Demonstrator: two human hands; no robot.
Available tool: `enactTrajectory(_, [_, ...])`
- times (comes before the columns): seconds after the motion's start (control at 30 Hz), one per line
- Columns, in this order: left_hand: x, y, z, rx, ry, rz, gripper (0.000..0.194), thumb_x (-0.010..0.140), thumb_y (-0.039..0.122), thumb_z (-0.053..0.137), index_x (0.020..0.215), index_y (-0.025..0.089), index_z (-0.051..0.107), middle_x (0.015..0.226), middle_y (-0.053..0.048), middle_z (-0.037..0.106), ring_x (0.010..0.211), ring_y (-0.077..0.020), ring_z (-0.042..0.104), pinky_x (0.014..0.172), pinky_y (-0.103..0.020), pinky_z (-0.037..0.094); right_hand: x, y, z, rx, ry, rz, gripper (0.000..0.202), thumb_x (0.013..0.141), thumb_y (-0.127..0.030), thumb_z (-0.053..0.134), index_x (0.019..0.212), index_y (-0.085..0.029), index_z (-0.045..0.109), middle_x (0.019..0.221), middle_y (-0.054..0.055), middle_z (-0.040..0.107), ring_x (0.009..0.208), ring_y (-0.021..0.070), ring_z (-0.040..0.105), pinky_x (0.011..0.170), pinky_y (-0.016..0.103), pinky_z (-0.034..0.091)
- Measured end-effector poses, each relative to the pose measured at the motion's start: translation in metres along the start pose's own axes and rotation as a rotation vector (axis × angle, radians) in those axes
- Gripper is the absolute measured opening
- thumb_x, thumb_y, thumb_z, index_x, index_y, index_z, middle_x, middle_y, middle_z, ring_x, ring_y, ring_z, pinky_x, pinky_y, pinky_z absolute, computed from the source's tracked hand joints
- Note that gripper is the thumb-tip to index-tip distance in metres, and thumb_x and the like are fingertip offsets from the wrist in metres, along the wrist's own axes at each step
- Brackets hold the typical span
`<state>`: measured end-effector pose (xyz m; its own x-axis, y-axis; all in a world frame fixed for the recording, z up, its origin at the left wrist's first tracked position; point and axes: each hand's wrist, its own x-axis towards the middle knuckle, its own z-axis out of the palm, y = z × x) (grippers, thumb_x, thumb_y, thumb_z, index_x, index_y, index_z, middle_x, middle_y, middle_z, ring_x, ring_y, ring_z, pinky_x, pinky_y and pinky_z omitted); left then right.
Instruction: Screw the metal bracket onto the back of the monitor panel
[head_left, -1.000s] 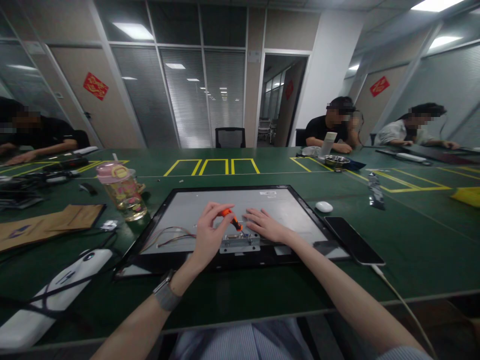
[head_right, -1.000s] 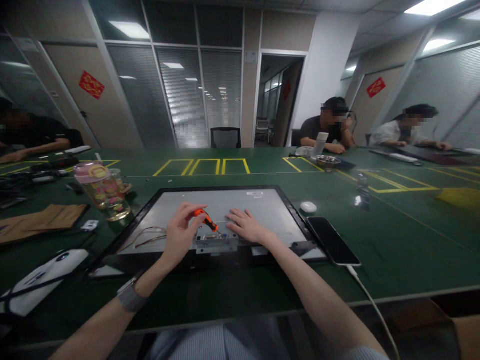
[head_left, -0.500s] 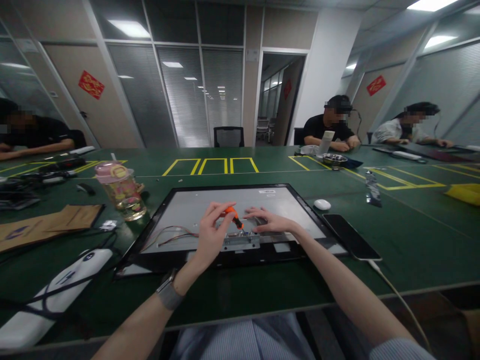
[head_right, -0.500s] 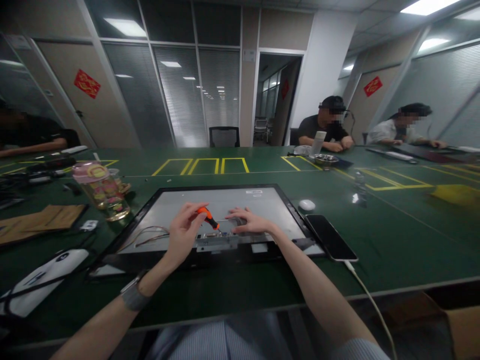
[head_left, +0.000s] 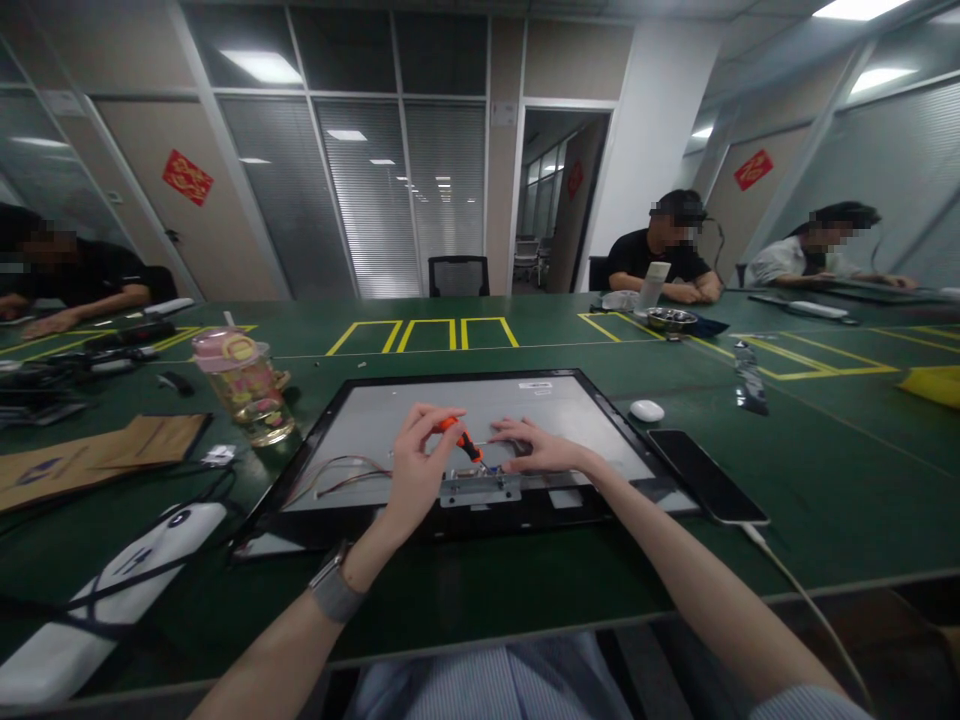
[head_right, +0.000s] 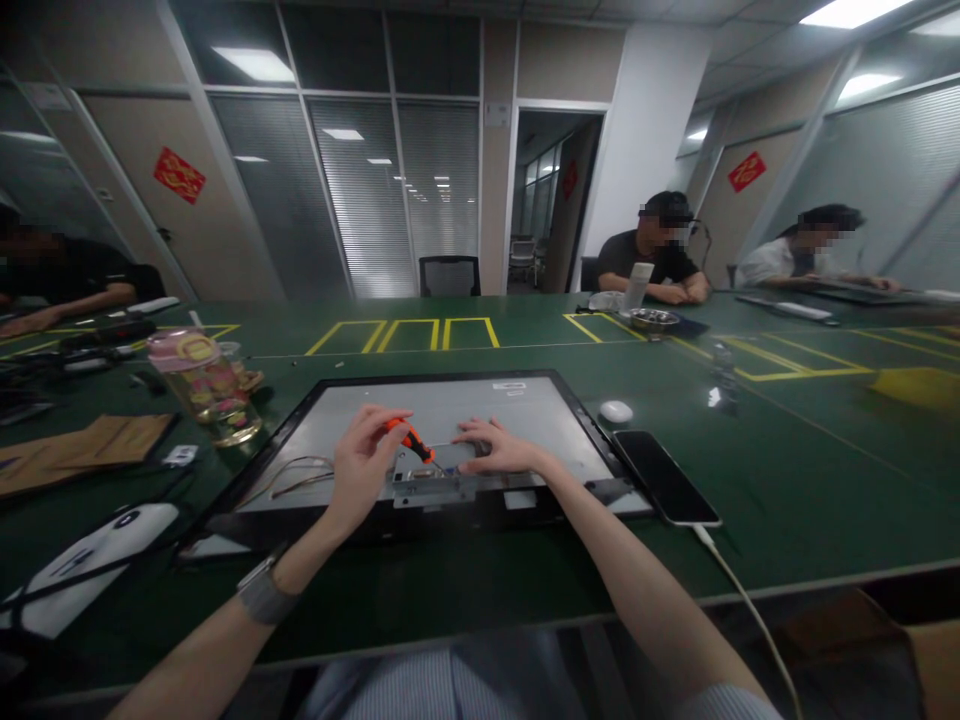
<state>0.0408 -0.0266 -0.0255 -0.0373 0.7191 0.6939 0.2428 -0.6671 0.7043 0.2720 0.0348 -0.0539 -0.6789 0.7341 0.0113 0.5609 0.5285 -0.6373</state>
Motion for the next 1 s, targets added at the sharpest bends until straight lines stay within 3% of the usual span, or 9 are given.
enactTrajectory(0.17, [-0.001,0.001,-0.001,0.039,0.009,-0.003,0.019,0.085,0.028,0.059,0.099,0.023,0.07,0.086,-0.002,0.052,0.08,-0.0118,0.054,0.076,-0.024,0.045,0.002,0.005,0.001,0.005,-0.005,-0.009,0.066,0.075,-0.066,0.059,0.13,-0.029,0.052,0.149,0.004,0.032,0.14,0.0292,0.016,0.114,0.05,-0.002])
enactTrajectory(0.4, [0.0,0.008,-0.002,-0.108,-0.107,-0.028,0.029,0.091,0.027,0.047,0.114,0.02,0.063,0.101,-0.007,0.06,0.097,-0.0169,0.058,0.09,-0.032,0.044,0.002,0.006,0.001,0.025,0.003,0.005,0.064,0.074,-0.065,0.061,0.128,-0.03,0.054,0.149,0.002,0.032,0.14,0.0283,0.015,0.115,0.049,-0.002])
enactTrajectory(0.6, [0.003,0.002,-0.002,-0.098,-0.032,-0.087,0.023,0.085,0.031,0.057,0.1,0.02,0.069,0.09,-0.004,0.057,0.084,-0.0135,0.057,0.078,-0.026,0.047,0.001,0.001,0.001,0.021,0.005,0.009,0.065,0.075,-0.064,0.06,0.128,-0.028,0.054,0.149,0.004,0.032,0.14,0.0282,0.015,0.114,0.049,-0.002])
enactTrajectory(0.83, [0.003,-0.001,-0.003,-0.167,-0.089,-0.143,0.03,0.091,0.03,0.046,0.113,0.019,0.063,0.1,-0.007,0.064,0.097,-0.0173,0.059,0.09,-0.031,0.044,0.001,0.0,0.004,-0.019,0.029,0.01,0.064,0.077,-0.065,0.057,0.127,-0.026,0.055,0.148,0.005,0.033,0.14,0.0278,0.017,0.114,0.05,0.0])
enactTrajectory(1.0, [0.002,0.001,0.0,-0.125,-0.07,-0.093,0.025,0.085,0.032,0.057,0.104,0.02,0.069,0.094,-0.005,0.058,0.086,-0.0139,0.058,0.078,-0.024,0.046,0.003,0.0,0.013,-0.114,0.079,0.004,0.059,0.084,-0.065,0.047,0.129,-0.027,0.052,0.148,0.005,0.035,0.139,0.0264,0.019,0.114,0.049,0.001])
